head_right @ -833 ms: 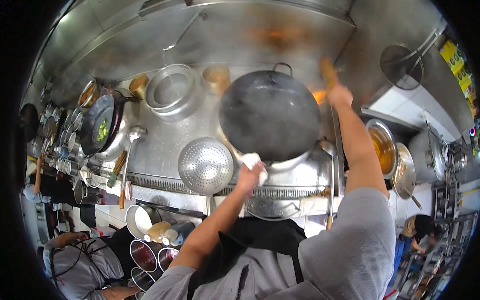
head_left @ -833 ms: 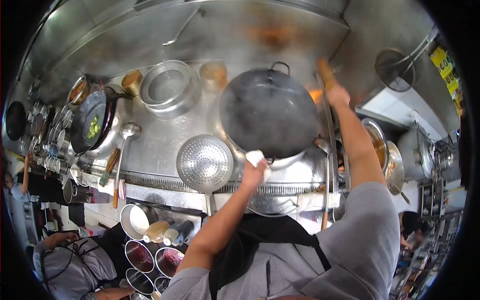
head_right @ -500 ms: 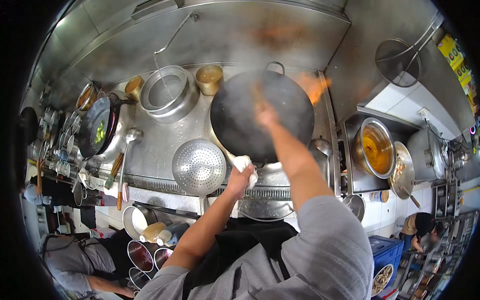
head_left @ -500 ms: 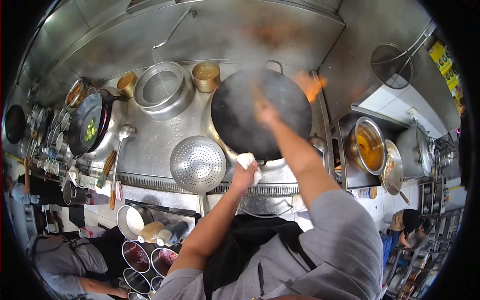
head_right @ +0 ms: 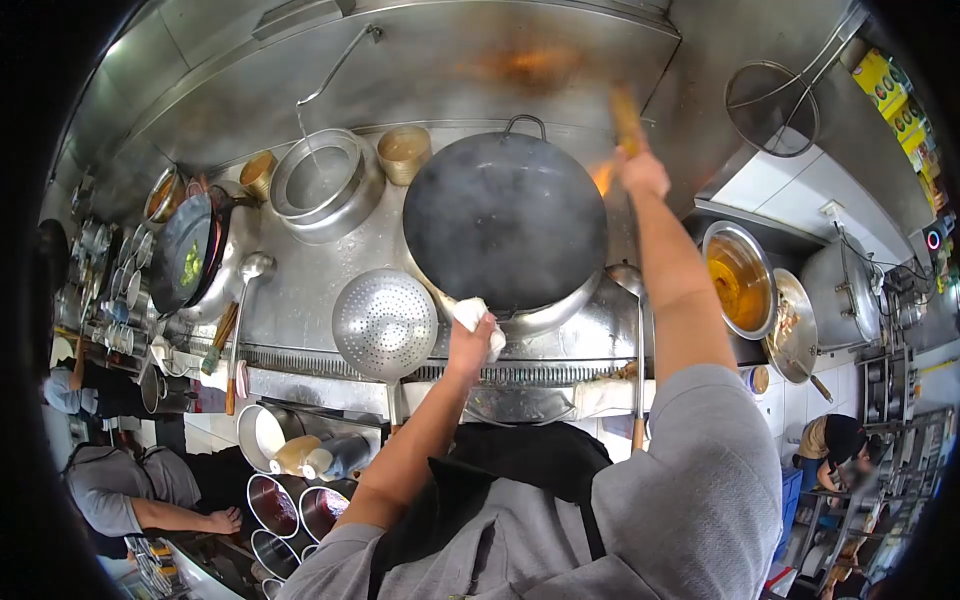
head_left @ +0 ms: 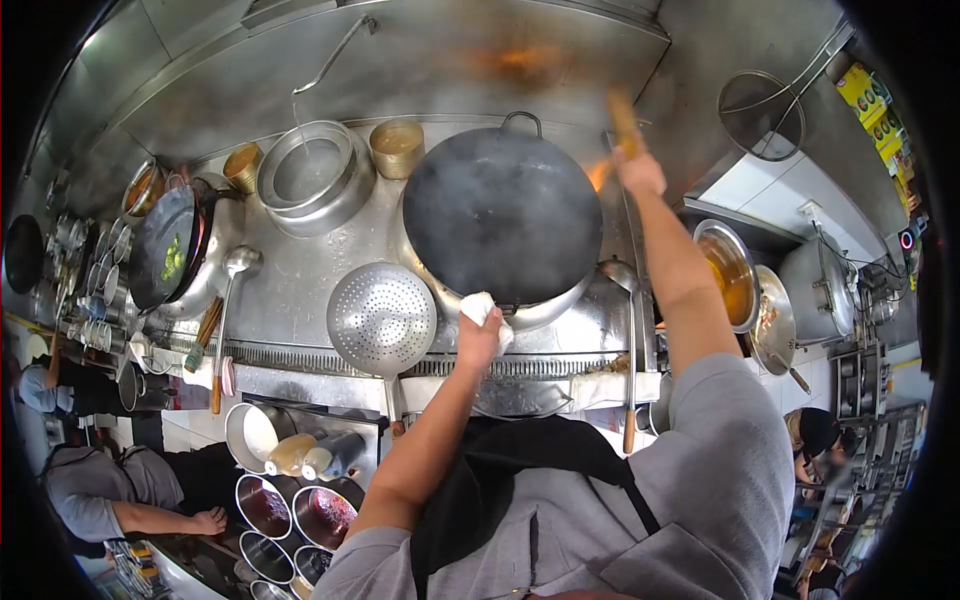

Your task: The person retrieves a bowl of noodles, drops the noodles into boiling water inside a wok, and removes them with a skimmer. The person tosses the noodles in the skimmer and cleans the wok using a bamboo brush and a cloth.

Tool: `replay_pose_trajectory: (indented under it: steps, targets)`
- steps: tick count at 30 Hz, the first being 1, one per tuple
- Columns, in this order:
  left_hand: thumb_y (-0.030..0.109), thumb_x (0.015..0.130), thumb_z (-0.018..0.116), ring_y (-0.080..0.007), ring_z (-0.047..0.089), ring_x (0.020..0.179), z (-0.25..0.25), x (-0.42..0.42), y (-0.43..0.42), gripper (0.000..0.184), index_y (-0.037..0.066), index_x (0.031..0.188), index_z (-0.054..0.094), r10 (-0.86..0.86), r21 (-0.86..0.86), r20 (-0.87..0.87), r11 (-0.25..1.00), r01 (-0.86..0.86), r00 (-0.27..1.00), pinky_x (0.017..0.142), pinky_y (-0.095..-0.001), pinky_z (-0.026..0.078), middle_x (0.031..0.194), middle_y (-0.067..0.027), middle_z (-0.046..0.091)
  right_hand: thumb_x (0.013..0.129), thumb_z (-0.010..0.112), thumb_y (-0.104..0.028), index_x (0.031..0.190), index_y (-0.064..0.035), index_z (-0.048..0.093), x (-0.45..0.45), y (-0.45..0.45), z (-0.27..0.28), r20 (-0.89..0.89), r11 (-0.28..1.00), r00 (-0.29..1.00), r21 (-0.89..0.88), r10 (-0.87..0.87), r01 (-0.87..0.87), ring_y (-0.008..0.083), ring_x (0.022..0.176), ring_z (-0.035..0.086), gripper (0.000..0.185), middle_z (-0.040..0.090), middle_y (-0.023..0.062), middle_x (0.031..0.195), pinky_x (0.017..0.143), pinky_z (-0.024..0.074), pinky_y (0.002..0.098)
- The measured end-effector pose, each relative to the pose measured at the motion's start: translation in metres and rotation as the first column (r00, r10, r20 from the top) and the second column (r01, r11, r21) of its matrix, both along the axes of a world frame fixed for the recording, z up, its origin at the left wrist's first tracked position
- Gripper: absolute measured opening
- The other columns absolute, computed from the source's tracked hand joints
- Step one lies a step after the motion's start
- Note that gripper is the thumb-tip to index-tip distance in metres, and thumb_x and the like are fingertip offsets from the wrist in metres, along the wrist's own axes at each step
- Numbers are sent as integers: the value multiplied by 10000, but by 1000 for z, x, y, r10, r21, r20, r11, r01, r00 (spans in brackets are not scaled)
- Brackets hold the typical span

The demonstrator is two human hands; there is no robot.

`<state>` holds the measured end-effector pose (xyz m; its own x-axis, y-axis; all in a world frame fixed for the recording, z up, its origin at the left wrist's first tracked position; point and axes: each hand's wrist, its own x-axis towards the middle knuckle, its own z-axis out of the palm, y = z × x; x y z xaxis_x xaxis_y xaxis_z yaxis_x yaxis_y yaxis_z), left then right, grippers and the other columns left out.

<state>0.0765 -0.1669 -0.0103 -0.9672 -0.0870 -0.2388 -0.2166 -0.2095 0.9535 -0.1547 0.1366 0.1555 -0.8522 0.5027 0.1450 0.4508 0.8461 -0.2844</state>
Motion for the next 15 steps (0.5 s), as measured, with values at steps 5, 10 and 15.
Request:
replay_pose_trajectory:
  steps: [5, 10, 15]
  targets:
    - [132, 924, 571, -112, 535, 658, -11, 2, -3, 145, 71, 1045, 518, -14, -16, -28, 1000, 13, 1000, 544, -280, 459, 828, -19, 554, 879, 488, -502, 1279, -222, 548, 26, -115, -151, 291, 919, 883, -256, 368, -298, 325, 996, 640, 492, 628, 114, 1189, 802, 529, 445]
    - [130, 926, 573, -103, 539, 682, 3, 5, -8, 209, 68, 1110, 496, -20, -21, -52, 1000, 19, 998, 570, -267, 466, 849, -12, 553, 890, 579, -409, 1331, -290, 523, 115, -143, -99, 222, 452, 420, -662, 880, -598, 242, 854, 649, 461, 676, 121, 1017, 724, 539, 376]
    - [143, 932, 561, -92, 539, 771, 15, 9, 17, 183, 63, 1091, 519, 277, 28, -27, 961, -276, 961, 612, -270, 462, 863, -1, 552, 896, 474, -480, 1096, -127, 670, 0, 47, -24, 212, 984, 969, 97, 127, -150, 314, 1060, 625, 450, 637, 163, 1159, 878, 502, 406]
